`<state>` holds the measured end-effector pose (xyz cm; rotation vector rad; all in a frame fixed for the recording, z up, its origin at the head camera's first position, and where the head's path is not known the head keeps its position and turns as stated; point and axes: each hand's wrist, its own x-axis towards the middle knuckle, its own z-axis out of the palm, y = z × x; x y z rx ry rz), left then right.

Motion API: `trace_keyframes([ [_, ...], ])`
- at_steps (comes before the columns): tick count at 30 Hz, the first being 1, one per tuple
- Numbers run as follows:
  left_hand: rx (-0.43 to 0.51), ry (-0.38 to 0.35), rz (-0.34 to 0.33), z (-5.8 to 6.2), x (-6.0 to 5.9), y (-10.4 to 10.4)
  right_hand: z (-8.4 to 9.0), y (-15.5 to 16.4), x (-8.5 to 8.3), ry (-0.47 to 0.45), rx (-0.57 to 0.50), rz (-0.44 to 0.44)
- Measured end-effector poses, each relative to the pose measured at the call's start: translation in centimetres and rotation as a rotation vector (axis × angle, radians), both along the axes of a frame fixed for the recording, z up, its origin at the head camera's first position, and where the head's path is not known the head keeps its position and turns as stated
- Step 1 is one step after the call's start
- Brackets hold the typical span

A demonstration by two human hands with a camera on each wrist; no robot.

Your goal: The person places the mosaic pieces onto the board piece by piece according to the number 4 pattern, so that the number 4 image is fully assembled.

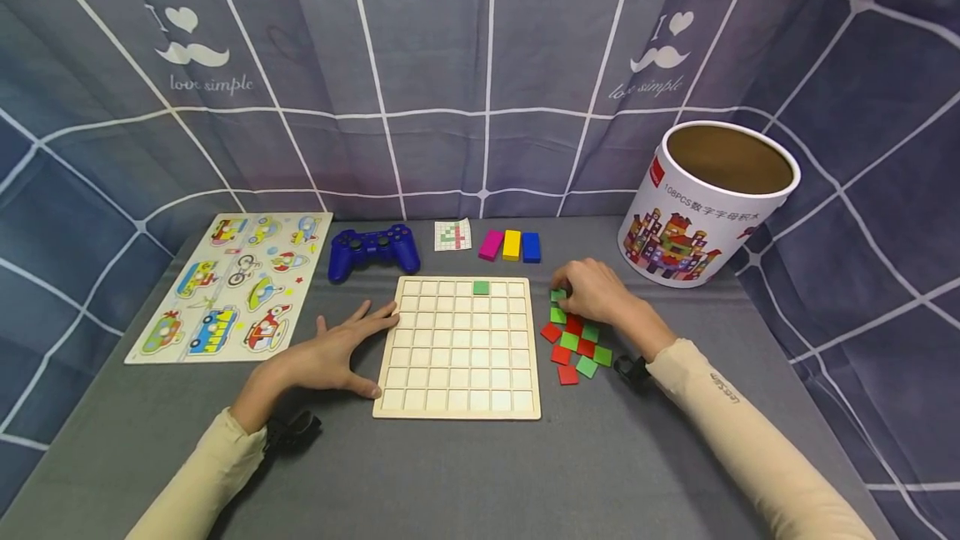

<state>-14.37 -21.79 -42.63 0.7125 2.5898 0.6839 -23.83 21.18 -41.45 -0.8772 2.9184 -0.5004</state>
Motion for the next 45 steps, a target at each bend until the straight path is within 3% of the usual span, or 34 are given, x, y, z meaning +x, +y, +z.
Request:
trace_keyframes([
  [8, 0.001, -0.002, -0.004, 0.2, -0.1, 0.0, 0.4, -2.3, 0.2, 0.032, -0.034, -0.009],
  [27, -0.002, 0.003, -0.014, 0.0, -0.1, -0.1, -0.3, -10.4, 0.9, 0.010, -0.108, 0.135],
  [45, 0.004, -0.022, -0.013, 0.2, -0.1, -0.3, -0.7, -13.4, 0.9, -0.028, -0.111, 0.168],
])
